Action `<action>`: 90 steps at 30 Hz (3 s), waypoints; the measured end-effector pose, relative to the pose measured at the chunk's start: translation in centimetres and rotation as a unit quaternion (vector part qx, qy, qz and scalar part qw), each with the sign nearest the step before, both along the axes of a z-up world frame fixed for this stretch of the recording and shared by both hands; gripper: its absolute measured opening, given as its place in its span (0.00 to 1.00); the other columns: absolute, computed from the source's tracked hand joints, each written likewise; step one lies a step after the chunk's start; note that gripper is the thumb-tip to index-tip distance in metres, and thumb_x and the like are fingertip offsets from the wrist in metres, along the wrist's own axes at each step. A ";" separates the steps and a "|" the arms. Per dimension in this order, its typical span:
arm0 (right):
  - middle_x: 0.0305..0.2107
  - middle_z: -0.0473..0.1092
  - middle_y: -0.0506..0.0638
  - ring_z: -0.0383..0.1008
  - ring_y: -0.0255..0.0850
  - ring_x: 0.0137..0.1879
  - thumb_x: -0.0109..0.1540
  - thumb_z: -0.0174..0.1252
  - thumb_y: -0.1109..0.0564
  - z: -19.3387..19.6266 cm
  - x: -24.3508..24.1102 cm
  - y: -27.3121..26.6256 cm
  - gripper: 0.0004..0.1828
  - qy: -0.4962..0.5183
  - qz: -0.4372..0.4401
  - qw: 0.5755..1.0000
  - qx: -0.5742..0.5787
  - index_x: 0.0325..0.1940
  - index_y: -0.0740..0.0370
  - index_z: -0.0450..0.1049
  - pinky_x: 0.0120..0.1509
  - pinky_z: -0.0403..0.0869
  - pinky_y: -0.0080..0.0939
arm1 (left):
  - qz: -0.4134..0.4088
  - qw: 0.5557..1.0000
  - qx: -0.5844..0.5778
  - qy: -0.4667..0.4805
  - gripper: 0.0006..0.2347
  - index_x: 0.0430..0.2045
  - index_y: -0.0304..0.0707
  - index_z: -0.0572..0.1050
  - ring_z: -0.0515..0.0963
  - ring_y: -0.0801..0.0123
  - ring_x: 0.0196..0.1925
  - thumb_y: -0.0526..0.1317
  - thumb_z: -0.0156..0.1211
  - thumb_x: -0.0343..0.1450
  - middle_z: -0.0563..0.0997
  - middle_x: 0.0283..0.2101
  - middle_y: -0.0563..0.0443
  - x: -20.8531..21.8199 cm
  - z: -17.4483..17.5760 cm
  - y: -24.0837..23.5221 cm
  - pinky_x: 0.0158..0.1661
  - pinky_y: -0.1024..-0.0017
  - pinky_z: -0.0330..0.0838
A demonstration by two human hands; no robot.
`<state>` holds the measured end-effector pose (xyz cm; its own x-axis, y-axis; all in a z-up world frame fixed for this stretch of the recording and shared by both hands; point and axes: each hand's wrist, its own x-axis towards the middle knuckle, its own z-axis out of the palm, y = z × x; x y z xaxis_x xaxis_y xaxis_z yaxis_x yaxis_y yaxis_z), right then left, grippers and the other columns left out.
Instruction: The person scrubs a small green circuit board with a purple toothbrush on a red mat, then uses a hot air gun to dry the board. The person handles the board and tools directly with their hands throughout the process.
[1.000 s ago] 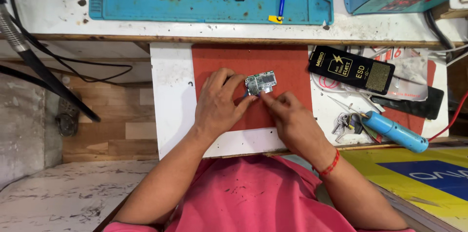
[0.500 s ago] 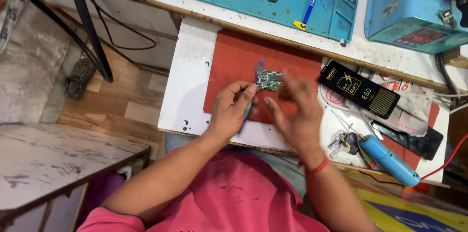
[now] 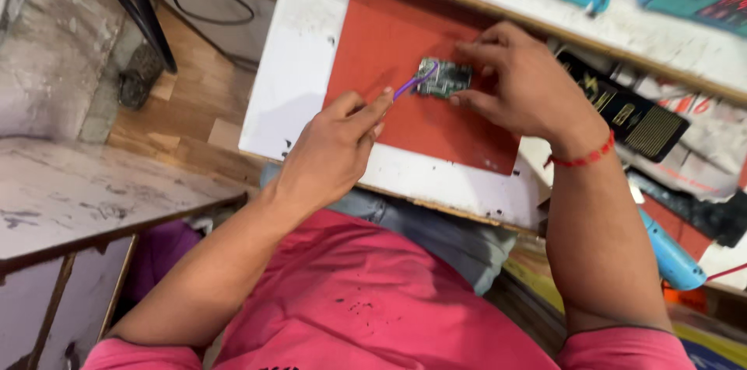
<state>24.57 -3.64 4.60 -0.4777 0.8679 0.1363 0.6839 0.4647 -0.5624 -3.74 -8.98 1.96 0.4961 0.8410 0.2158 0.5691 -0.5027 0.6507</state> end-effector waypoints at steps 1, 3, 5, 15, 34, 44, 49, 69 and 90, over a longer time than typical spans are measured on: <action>0.43 0.73 0.59 0.76 0.49 0.43 0.51 0.76 0.55 -0.8 -0.1 0.2 0.28 -0.040 0.008 0.998 0.043 0.54 0.66 0.79 0.46 0.76 0.44 | 0.003 0.999 0.022 0.049 0.24 0.64 0.36 0.68 0.79 0.49 0.33 0.30 0.55 0.70 0.74 0.44 0.38 0.5 -0.5 -0.3 0.33 0.58 0.75; 0.41 0.73 0.60 0.75 0.51 0.42 0.49 0.79 0.53 -1.7 0.3 0.6 0.30 -0.075 0.005 0.994 0.078 0.52 0.65 0.81 0.46 0.76 0.46 | 0.011 0.991 0.051 0.127 0.26 0.63 0.31 0.67 0.80 0.46 0.31 0.28 0.53 0.67 0.74 0.47 0.33 2.3 -1.2 0.6 0.31 0.55 0.76; 0.39 0.73 0.59 0.75 0.50 0.40 0.49 0.81 0.52 -1.9 0.5 0.9 0.29 -0.064 0.006 0.996 0.058 0.50 0.65 0.81 0.45 0.76 0.46 | 0.042 0.980 0.057 0.188 0.24 0.63 0.28 0.68 0.81 0.46 0.28 0.29 0.53 0.68 0.73 0.47 0.32 4.5 -1.6 1.3 0.28 0.53 0.76; 0.32 0.72 0.54 0.76 0.43 0.34 0.47 0.81 0.52 -1.7 0.3 1.4 0.24 -0.039 -0.050 0.997 -0.052 0.41 0.66 0.81 0.39 0.76 0.42 | 0.055 0.967 0.090 0.233 0.24 0.61 0.28 0.70 0.81 0.50 0.22 0.31 0.53 0.66 0.78 0.39 0.37 4.4 -1.3 -1.2 0.24 0.58 0.76; 0.32 0.72 0.51 0.75 0.39 0.33 0.51 0.77 0.59 -1.1 1.4 1.2 0.19 -0.012 -0.037 0.996 -0.078 0.43 0.64 0.81 0.39 0.76 0.38 | -0.034 0.963 0.094 0.250 0.24 0.60 0.32 0.73 0.81 0.56 0.17 0.33 0.55 0.65 0.81 0.27 0.42 4.9 -1.4 0.9 0.18 0.59 0.74; 0.30 0.71 0.53 0.75 0.40 0.32 0.54 0.74 0.58 -1.8 1.9 1.2 0.14 -0.015 -0.014 0.999 -0.042 0.38 0.67 0.80 0.39 0.76 0.38 | 0.026 0.976 0.044 0.212 0.24 0.63 0.32 0.71 0.81 0.50 0.22 0.32 0.54 0.68 0.80 0.28 0.41 3.6 -1.4 3.1 0.22 0.56 0.75; 0.30 0.72 0.54 0.75 0.44 0.33 0.52 0.74 0.57 -2.8 2.1 0.9 0.17 -0.024 -0.028 0.999 -0.031 0.40 0.68 0.80 0.40 0.75 0.42 | -0.030 0.969 0.079 0.232 0.24 0.62 0.35 0.71 0.81 0.49 0.24 0.32 0.54 0.67 0.80 0.29 0.41 3.6 -1.9 1.4 0.24 0.53 0.75; 0.30 0.70 0.54 0.74 0.45 0.32 0.48 0.74 0.55 -2.1 1.2 1.4 0.18 -0.018 -0.035 0.997 -0.065 0.37 0.67 0.79 0.38 0.76 0.43 | 0.004 0.969 0.038 0.243 0.24 0.62 0.37 0.72 0.80 0.50 0.21 0.33 0.59 0.67 0.79 0.29 0.42 1.3 -1.8 1.5 0.23 0.56 0.74; 0.30 0.70 0.55 0.74 0.47 0.33 0.49 0.72 0.55 -1.8 1.2 1.7 0.18 -0.006 -0.027 0.999 -0.042 0.37 0.67 0.78 0.38 0.75 0.44 | -0.051 0.967 0.048 0.245 0.25 0.63 0.36 0.69 0.80 0.49 0.19 0.31 0.53 0.67 0.80 0.31 0.39 2.5 -0.8 1.4 0.20 0.54 0.74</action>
<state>25.76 -1.97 2.84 -0.4313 0.9004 0.0566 0.7138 0.3790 -0.5890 -1.28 -7.57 1.20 0.6377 0.7702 0.0090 0.7417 -0.6171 0.2628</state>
